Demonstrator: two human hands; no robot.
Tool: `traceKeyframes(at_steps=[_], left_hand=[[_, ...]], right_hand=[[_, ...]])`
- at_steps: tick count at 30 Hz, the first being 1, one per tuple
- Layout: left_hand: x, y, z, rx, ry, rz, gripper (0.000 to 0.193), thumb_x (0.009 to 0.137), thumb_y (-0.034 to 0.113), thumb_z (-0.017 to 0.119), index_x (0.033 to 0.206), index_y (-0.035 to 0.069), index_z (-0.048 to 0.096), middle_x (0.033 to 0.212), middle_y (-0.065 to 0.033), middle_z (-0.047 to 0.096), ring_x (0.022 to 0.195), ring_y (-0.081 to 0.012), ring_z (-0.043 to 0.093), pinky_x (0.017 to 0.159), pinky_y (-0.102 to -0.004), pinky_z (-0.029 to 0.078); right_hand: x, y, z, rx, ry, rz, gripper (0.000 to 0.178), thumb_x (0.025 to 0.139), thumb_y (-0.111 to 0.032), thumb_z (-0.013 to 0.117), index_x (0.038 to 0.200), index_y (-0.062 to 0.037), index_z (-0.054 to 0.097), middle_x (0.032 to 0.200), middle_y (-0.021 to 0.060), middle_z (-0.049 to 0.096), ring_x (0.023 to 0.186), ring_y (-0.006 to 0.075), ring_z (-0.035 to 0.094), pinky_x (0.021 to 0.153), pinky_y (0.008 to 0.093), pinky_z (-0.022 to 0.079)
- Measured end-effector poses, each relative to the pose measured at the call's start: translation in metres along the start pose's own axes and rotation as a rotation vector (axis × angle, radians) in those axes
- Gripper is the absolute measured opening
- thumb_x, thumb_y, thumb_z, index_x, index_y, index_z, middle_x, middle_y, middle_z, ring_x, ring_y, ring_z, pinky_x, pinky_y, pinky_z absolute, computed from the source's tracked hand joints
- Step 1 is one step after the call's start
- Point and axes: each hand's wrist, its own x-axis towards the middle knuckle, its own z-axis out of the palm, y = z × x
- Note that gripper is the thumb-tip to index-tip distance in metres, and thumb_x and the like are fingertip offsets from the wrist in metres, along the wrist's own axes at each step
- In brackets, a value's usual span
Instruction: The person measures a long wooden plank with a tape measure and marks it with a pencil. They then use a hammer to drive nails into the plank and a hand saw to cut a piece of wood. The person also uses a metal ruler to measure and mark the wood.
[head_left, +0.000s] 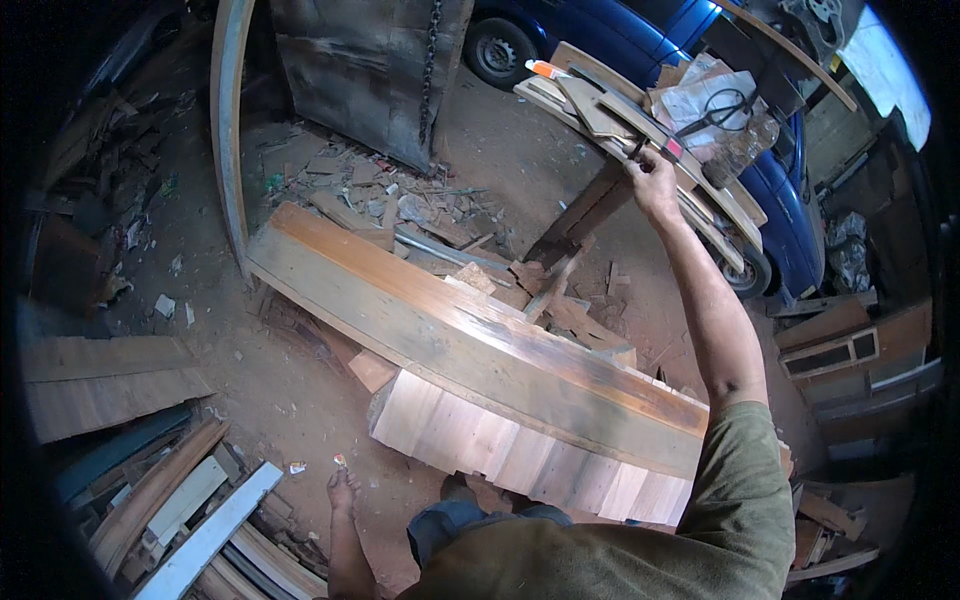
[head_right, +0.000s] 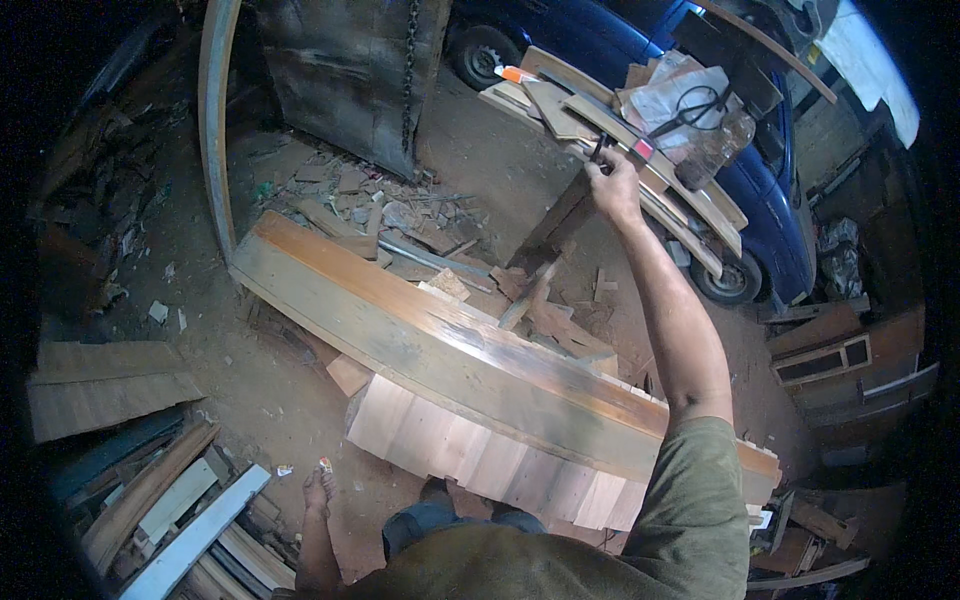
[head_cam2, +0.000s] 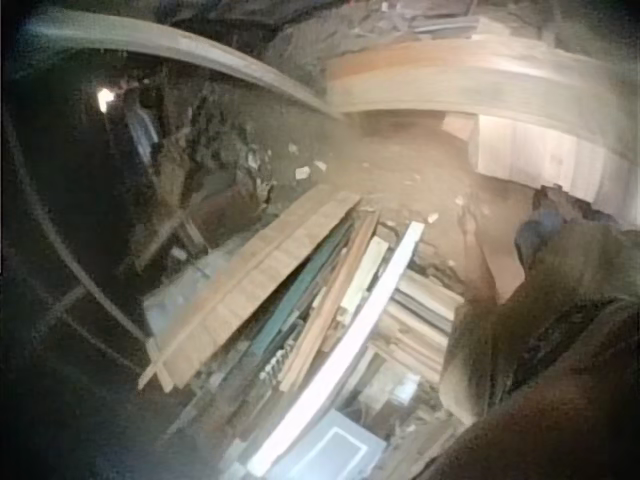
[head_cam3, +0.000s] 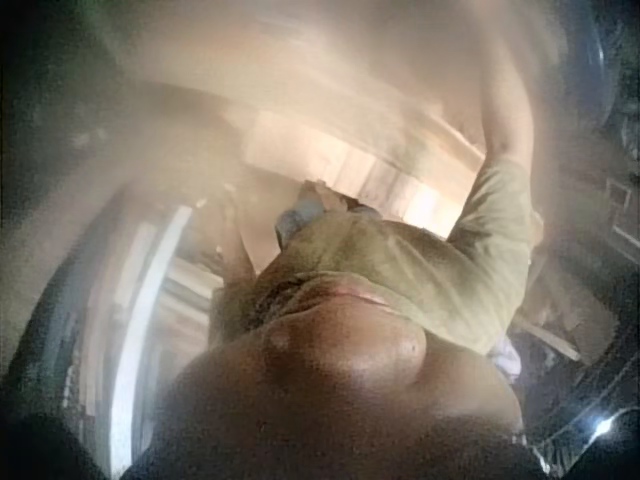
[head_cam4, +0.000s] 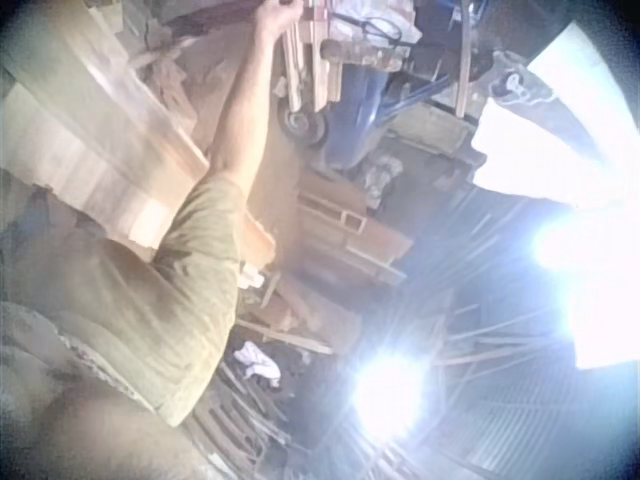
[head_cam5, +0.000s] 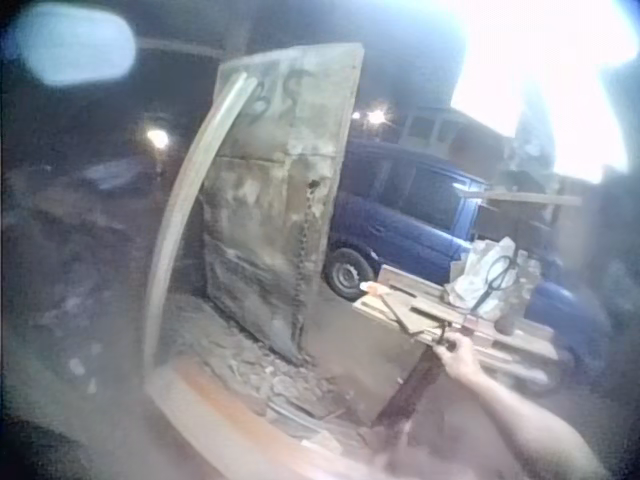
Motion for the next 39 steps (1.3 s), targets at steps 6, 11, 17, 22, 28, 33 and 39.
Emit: traceKeyframes(at_steps=[6, 11, 17, 22, 28, 33, 39], left_hand=[[0.004, -0.070, -0.026, -0.096, -0.042, 0.003, 0.033, 0.097, 0.037, 0.060, 0.104, 0.005, 0.058, 0.087, -0.0082, 0.063, 0.062, -0.0170, 0.059, 0.054, -0.0344, 0.050], [-0.038, -0.110, -0.045, -0.051, 0.090, -0.296, 0.033, 0.096, 0.037, 0.060, 0.102, 0.004, 0.058, 0.084, -0.0101, 0.063, 0.062, -0.0206, 0.060, 0.053, -0.0355, 0.051], [-0.053, -0.126, -0.066, 0.059, 0.033, -0.223, 0.040, 0.098, 0.041, 0.054, 0.104, 0.002, 0.061, 0.086, -0.0105, 0.064, 0.064, -0.0223, 0.061, 0.057, -0.0382, 0.051], [-0.006, -0.098, -0.054, 0.463, 0.110, 0.067, 0.038, 0.100, 0.041, 0.053, 0.102, 0.005, 0.064, 0.085, -0.0051, 0.064, 0.067, -0.0156, 0.059, 0.061, -0.0335, 0.050], [-0.029, -0.033, -0.003, -0.144, -0.044, 0.026, 0.025, 0.100, 0.032, 0.057, 0.090, 0.010, 0.060, 0.071, 0.0024, 0.054, 0.060, -0.0068, 0.051, 0.055, -0.0233, 0.044], [-0.031, -0.041, 0.000, -0.077, -0.070, -0.058, 0.024, 0.101, 0.029, 0.057, 0.088, 0.010, 0.059, 0.069, 0.0019, 0.053, 0.057, -0.0080, 0.049, 0.053, -0.0254, 0.043], [-0.071, -0.097, -0.044, -0.169, 0.200, -0.082, 0.021, 0.099, 0.026, 0.059, 0.090, 0.008, 0.059, 0.072, 0.0004, 0.055, 0.059, -0.0094, 0.051, 0.052, -0.0261, 0.043]], right_hand=[[-0.001, -0.043, 0.004, -0.312, 0.017, -0.406, 0.031, 0.084, -0.004, 0.061, 0.115, -0.0033, 0.064, 0.117, 0.0200, 0.058, 0.104, 0.0391, 0.060, 0.086, 0.0448, 0.050], [0.022, -0.003, 0.003, -0.509, 0.001, -0.454, 0.033, 0.084, -0.002, 0.060, 0.117, -0.0043, 0.062, 0.118, 0.0186, 0.058, 0.109, 0.0411, 0.058, 0.091, 0.0461, 0.048], [0.039, 0.034, 0.008, -0.669, -0.063, -0.534, 0.031, 0.088, -0.009, 0.058, 0.118, -0.0022, 0.062, 0.124, 0.0203, 0.057, 0.112, 0.0416, 0.058, 0.095, 0.0465, 0.047], [0.050, 0.050, 0.004, -0.862, -0.048, -0.596, 0.031, 0.089, -0.015, 0.059, 0.118, -0.0047, 0.063, 0.116, 0.0179, 0.061, 0.108, 0.0388, 0.057, 0.094, 0.0453, 0.046], [0.054, 0.028, 0.036, -0.993, -0.156, -0.529, 0.032, 0.094, -0.020, 0.054, 0.117, 0.0012, 0.062, 0.109, 0.0208, 0.064, 0.108, 0.0378, 0.058, 0.093, 0.0443, 0.048], [0.095, 0.107, 0.000, -1.327, -0.058, -0.813, 0.026, 0.093, -0.014, 0.046, 0.102, 0.0023, 0.063, 0.099, 0.0234, 0.065, 0.098, 0.0364, 0.060, 0.088, 0.0444, 0.047], [0.015, 0.022, 0.038, -0.874, 0.021, -0.715, 0.033, 0.096, -0.020, 0.051, 0.117, 0.0037, 0.058, 0.121, 0.0300, 0.055, 0.116, 0.0453, 0.053, 0.099, 0.0484, 0.043]])
